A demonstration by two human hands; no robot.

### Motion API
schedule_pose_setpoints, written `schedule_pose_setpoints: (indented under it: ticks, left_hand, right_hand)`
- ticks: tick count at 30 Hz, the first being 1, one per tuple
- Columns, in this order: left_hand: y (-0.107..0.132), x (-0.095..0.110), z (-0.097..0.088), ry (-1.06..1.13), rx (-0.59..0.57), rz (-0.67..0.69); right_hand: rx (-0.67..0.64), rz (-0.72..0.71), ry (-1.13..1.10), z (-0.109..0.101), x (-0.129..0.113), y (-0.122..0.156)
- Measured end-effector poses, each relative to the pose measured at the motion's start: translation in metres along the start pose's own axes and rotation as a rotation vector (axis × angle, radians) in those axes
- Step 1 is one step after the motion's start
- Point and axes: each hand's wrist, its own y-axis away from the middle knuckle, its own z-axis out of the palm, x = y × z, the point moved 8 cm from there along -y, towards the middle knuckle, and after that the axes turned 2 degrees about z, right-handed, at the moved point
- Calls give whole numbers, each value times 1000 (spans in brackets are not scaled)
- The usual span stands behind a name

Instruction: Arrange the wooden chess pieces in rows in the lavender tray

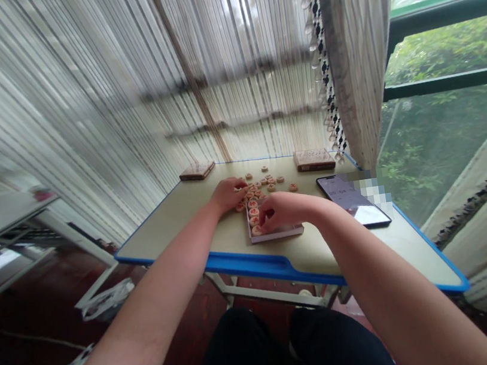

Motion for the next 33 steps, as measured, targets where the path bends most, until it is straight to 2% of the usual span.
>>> schedule_pose_setpoints:
  ticks: [9, 17, 21, 26, 33]
  left_hand:
    - [0, 1, -1, -17, 1, 18]
    - [0, 3, -1, -39, -31, -1]
    - [0, 3, -1, -30, -36, -20]
    - [0, 3, -1, -8, -14, 22]
    - [0, 4, 0, -6, -25, 50]
  right_hand:
    - [3, -16, -29, 1, 3, -2]
    - [-14, -79, -63, 1, -5, 0]
    - [-19, -68, -61, 2, -5, -1]
    - [-18, -56, -68, 1, -4, -1]
    - [157, -43, -82, -9, -3, -5]
